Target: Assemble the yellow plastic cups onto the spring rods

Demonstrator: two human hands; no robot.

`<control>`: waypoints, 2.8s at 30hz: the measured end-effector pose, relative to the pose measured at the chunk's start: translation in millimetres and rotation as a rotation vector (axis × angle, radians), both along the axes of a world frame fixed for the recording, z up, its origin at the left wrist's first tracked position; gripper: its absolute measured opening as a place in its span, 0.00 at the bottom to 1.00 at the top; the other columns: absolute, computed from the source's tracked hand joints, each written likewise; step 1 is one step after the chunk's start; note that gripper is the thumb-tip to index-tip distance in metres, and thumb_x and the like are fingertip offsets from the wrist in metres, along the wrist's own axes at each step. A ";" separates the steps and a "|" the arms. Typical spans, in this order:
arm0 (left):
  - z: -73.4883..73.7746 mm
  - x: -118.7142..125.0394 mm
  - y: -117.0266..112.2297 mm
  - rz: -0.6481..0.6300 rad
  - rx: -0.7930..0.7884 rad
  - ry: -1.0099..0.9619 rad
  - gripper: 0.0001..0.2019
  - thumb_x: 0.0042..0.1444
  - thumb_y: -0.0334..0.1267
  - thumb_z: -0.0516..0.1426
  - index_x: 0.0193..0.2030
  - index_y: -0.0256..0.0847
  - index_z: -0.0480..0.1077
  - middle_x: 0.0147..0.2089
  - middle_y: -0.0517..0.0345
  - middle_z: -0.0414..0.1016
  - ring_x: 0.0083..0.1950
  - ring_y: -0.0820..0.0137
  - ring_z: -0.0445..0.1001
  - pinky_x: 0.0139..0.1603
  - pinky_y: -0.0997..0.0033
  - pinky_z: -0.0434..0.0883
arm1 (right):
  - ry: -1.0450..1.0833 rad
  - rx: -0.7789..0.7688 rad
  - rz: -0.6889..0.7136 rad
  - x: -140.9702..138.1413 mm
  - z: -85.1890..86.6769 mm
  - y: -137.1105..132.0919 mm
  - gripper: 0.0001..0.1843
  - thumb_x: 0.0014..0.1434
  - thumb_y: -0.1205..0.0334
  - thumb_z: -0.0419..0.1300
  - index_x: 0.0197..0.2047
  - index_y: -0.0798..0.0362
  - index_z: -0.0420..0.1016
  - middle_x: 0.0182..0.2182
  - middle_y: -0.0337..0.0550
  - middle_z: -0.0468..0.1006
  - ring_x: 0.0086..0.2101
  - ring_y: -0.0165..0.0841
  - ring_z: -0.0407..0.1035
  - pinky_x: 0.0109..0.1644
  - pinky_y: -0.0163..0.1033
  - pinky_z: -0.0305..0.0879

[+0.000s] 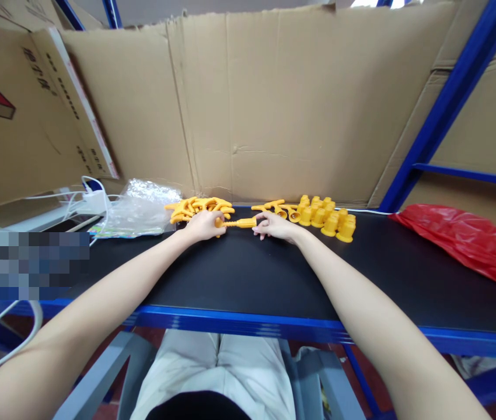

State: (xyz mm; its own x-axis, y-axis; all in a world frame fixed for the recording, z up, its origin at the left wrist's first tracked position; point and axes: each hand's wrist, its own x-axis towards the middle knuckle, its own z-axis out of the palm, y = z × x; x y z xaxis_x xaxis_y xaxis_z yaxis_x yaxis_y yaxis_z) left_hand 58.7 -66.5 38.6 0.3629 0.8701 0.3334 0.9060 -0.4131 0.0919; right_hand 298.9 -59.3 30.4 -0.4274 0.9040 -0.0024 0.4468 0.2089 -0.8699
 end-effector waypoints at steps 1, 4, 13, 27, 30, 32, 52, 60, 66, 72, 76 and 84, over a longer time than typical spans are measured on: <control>0.1 0.0 -0.3 -0.002 0.000 0.000 0.15 0.47 0.43 0.54 0.41 0.43 0.70 0.37 0.55 0.75 0.40 0.63 0.73 0.38 0.67 0.68 | 0.001 0.001 -0.001 0.6 -1.0 0.8 0.22 0.51 0.60 0.61 0.48 0.55 0.60 0.30 0.42 0.76 0.25 0.26 0.66 0.30 0.33 0.59; 0.4 0.1 -1.2 -0.006 -0.002 0.002 0.15 0.48 0.44 0.54 0.42 0.43 0.69 0.37 0.55 0.75 0.40 0.63 0.73 0.39 0.67 0.68 | 0.008 0.008 0.003 1.4 -2.4 2.1 0.21 0.51 0.59 0.61 0.46 0.55 0.61 0.29 0.41 0.76 0.24 0.26 0.66 0.31 0.34 0.59; 1.3 0.8 -2.7 0.002 -0.009 0.007 0.15 0.48 0.44 0.54 0.43 0.43 0.70 0.37 0.56 0.75 0.40 0.64 0.73 0.40 0.68 0.68 | -0.001 0.011 0.013 0.0 1.7 -2.0 0.17 0.53 0.58 0.60 0.43 0.55 0.60 0.29 0.42 0.75 0.25 0.26 0.67 0.30 0.34 0.59; 2.7 1.5 -5.1 0.004 -0.015 0.002 0.14 0.48 0.43 0.54 0.42 0.43 0.70 0.37 0.56 0.75 0.40 0.65 0.73 0.40 0.69 0.68 | -0.007 0.024 0.010 -0.7 2.5 -2.6 0.16 0.53 0.56 0.60 0.40 0.56 0.63 0.28 0.43 0.76 0.25 0.26 0.67 0.29 0.33 0.59; 2.6 1.5 -4.9 0.009 -0.016 0.003 0.14 0.49 0.43 0.54 0.42 0.43 0.70 0.37 0.56 0.75 0.40 0.65 0.73 0.40 0.70 0.68 | -0.012 0.024 0.011 -1.6 3.8 -4.1 0.15 0.53 0.55 0.60 0.39 0.56 0.63 0.28 0.43 0.75 0.24 0.25 0.67 0.29 0.32 0.58; 2.2 1.2 -4.2 0.009 -0.019 0.004 0.15 0.48 0.43 0.54 0.43 0.44 0.70 0.37 0.56 0.75 0.40 0.65 0.73 0.40 0.70 0.68 | -0.013 0.022 0.011 -2.1 4.6 -4.4 0.15 0.53 0.55 0.60 0.38 0.56 0.64 0.28 0.43 0.75 0.24 0.25 0.67 0.29 0.32 0.58; 1.8 -2.8 0.7 -0.004 -0.047 -0.007 0.16 0.48 0.45 0.54 0.43 0.45 0.69 0.36 0.57 0.74 0.39 0.66 0.72 0.40 0.70 0.68 | -0.033 0.081 0.004 -1.2 0.7 -1.2 0.19 0.53 0.54 0.59 0.45 0.55 0.64 0.28 0.42 0.75 0.24 0.28 0.68 0.29 0.35 0.60; 1.9 -2.1 -0.8 -0.027 -0.027 -0.001 0.16 0.49 0.44 0.54 0.44 0.44 0.69 0.37 0.57 0.75 0.40 0.65 0.73 0.40 0.70 0.68 | -0.075 0.095 0.006 -5.6 7.8 -6.6 0.20 0.55 0.45 0.55 0.32 0.56 0.69 0.28 0.46 0.75 0.24 0.27 0.67 0.27 0.34 0.57; 1.9 -0.7 -2.0 -0.015 -0.033 -0.001 0.16 0.49 0.44 0.54 0.44 0.44 0.69 0.37 0.57 0.75 0.40 0.65 0.73 0.40 0.70 0.68 | -0.083 0.085 0.005 -5.2 7.9 -5.5 0.24 0.54 0.41 0.53 0.29 0.56 0.68 0.29 0.47 0.76 0.25 0.27 0.67 0.27 0.33 0.57; 1.5 -1.4 -1.5 -0.035 -0.013 -0.006 0.16 0.49 0.45 0.53 0.43 0.44 0.69 0.36 0.56 0.75 0.39 0.64 0.73 0.39 0.69 0.68 | -0.083 0.062 -0.005 -4.4 6.9 -3.3 0.26 0.54 0.38 0.51 0.30 0.56 0.68 0.28 0.47 0.76 0.23 0.27 0.65 0.26 0.34 0.56; 1.9 -1.5 -1.8 -0.040 -0.013 0.002 0.16 0.48 0.44 0.53 0.43 0.44 0.69 0.36 0.57 0.75 0.39 0.65 0.73 0.39 0.69 0.68 | -0.065 0.058 0.020 -3.0 5.2 -3.4 0.24 0.50 0.45 0.59 0.43 0.55 0.68 0.28 0.42 0.74 0.24 0.27 0.65 0.30 0.35 0.60; 0.4 -0.9 -0.6 -0.043 -0.022 -0.001 0.17 0.49 0.46 0.53 0.44 0.44 0.69 0.37 0.56 0.74 0.39 0.65 0.73 0.39 0.69 0.68 | -0.047 0.063 0.075 -1.5 2.7 -2.2 0.17 0.51 0.52 0.59 0.37 0.56 0.66 0.27 0.41 0.72 0.24 0.25 0.63 0.34 0.36 0.61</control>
